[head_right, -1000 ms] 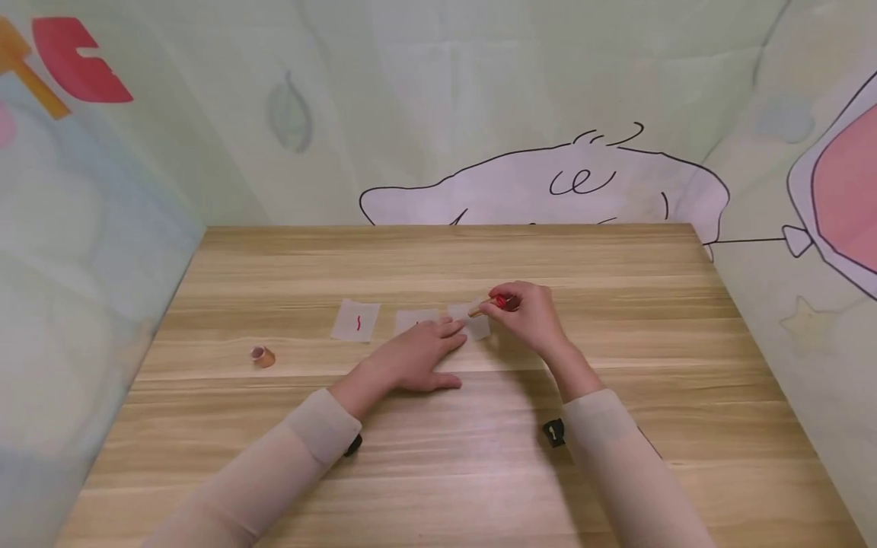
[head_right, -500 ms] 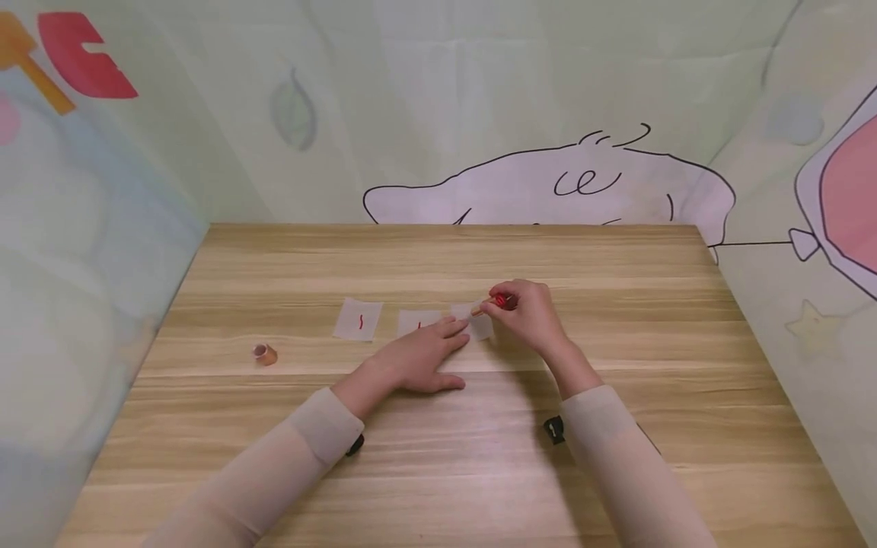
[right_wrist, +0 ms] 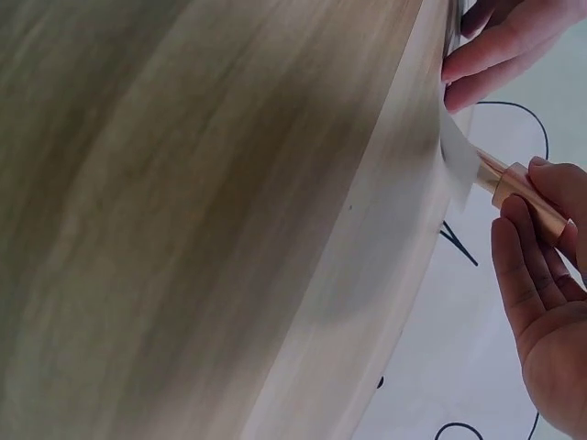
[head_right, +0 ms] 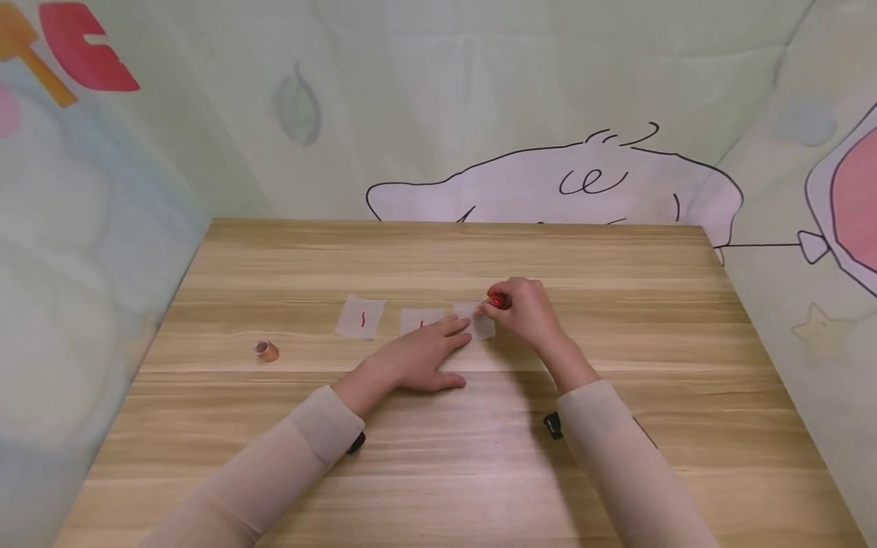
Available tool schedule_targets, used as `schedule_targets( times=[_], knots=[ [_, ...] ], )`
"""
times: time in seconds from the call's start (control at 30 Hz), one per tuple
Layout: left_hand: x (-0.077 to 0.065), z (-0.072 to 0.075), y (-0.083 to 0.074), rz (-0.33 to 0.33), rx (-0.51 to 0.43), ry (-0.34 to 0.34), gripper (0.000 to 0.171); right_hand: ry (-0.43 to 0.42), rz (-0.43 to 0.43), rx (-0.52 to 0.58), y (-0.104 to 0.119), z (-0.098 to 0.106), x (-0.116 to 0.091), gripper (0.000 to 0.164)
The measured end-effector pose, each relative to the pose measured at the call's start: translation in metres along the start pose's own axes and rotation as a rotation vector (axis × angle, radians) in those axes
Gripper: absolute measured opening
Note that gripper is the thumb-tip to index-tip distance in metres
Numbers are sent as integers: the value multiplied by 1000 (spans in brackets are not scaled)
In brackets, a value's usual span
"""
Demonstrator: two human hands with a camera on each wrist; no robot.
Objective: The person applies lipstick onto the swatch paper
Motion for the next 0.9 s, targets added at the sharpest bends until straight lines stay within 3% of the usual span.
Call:
schedule_targets(
  times=[0.4, 0.67, 0.9],
  knots=[
    [-1, 1, 1, -6, -4, -9, 75, 77, 25, -44, 7, 1, 2, 14],
    [0, -1, 1, -5, -10, -18, 75, 190, 50, -16, 15, 5, -2, 9],
    [-1, -1, 1, -10, -10, -31, 75, 189, 35, -32, 16, 5, -4, 11]
  ],
)
Point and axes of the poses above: each hand's wrist, its own x-axis towards the middle knuckle, its own z-axis out of the back of the hand, y = z × x, the point moved 2 cm from there along x, towards the middle knuckle, and after that the axes turned 5 degrees about -y, right-handed, at the moved point
